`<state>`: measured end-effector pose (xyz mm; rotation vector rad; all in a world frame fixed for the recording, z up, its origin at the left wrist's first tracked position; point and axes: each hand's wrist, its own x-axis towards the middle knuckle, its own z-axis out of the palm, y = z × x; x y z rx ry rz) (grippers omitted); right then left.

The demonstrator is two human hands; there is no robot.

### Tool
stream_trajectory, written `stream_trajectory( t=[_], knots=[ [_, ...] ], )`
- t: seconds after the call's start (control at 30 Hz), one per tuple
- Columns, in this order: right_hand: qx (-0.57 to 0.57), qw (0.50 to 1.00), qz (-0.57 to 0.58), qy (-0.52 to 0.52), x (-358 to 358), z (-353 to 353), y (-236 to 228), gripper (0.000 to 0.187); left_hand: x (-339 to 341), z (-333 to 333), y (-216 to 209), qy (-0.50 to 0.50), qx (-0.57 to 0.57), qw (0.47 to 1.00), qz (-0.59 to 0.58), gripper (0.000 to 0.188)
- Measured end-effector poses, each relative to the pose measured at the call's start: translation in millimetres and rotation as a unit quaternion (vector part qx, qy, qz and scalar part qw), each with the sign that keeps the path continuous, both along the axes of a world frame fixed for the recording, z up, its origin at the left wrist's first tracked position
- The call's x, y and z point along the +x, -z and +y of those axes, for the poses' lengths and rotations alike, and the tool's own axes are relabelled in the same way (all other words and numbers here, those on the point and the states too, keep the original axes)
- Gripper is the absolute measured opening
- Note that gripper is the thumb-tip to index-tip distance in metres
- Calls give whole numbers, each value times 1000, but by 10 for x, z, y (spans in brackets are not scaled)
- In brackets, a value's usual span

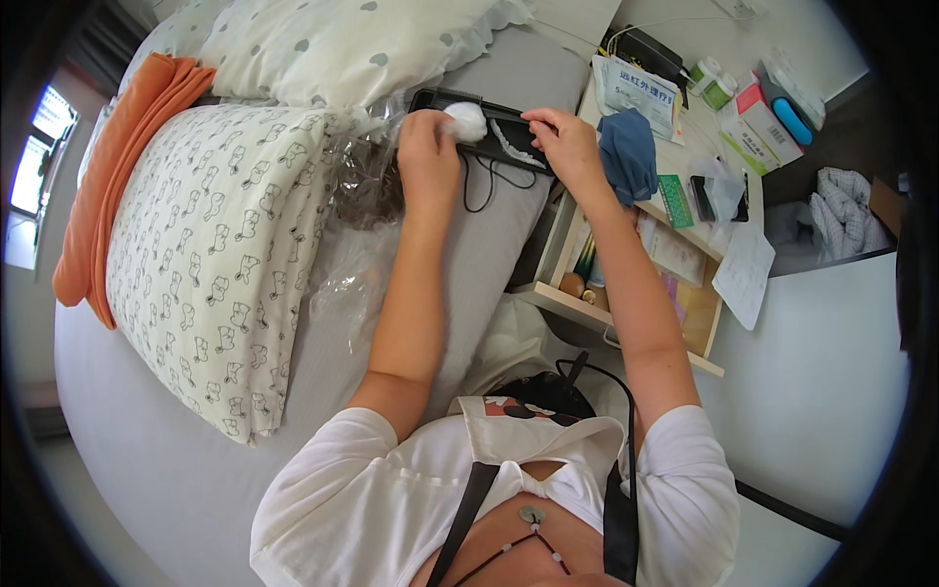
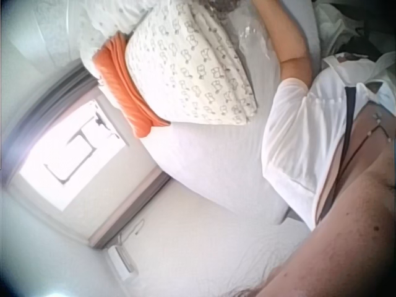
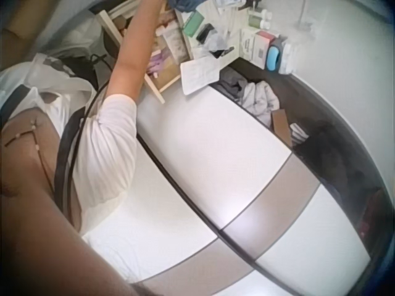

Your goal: The person sorts various items in a nightstand drawer, including medical packets, a blue cloth, a phone, and small bottles, by moving them between the drawer, the top of the nightstand, and the bed.

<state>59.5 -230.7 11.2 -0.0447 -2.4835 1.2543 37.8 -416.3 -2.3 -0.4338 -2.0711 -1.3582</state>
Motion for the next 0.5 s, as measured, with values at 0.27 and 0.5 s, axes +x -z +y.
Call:
stream_trajectory(
  t=[0.27, 0.5],
  knots=[
    [202, 979, -12, -20, 67, -83, -83, 14, 0, 26, -5, -31, -30, 998, 54, 15],
    [294, 945, 117, 85, 177, -31, -63, 24, -12, 68, 50, 12, -101, 994, 49, 11]
  ],
)
